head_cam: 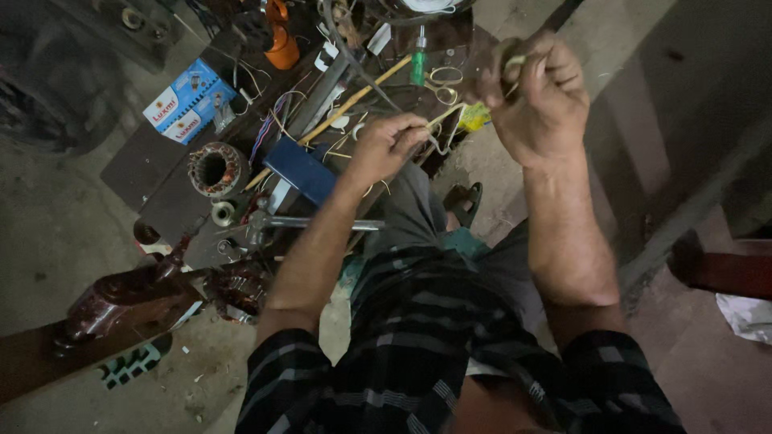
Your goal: The person winds a yellow insulating tape around a cylindrical coil form, repeatedly wrapping and adjusting the tape with both hands. The person occasionally uses a screwdriver to press or align the tape on the coil.
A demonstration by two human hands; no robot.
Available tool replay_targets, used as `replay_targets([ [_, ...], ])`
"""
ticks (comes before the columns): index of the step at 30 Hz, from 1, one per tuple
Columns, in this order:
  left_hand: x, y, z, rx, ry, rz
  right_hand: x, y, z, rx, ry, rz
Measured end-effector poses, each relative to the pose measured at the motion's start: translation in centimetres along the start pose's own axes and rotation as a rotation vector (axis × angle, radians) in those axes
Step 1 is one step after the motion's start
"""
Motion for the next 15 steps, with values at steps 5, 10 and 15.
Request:
replay_targets([
  [5,-2.3,-1.3,-1.1,-0.060,0.059,-0.021,0.1,-0.4,0.1,-0.122,0.054,-0.011],
  [10,-6.4,-4.1,-2.8,-0.278,0.280,-0.003,0.1,0.5,-0.5,-0.107,0.065,0.170],
  [15,-8.2,-4.1,-5.5,-0.270,0.202,0.189,0.0,0.7,-1.0,-0.119,0.058,0.235],
])
Point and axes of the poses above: each hand's wrist, its own z-axis away from the middle knuckle, its own y-axis out of the palm, x = y × z, the point moved 1 cm from there along -z, towards the middle knuckle, and after that the axes turned 10 degrees about y, right-handed, at the moved point
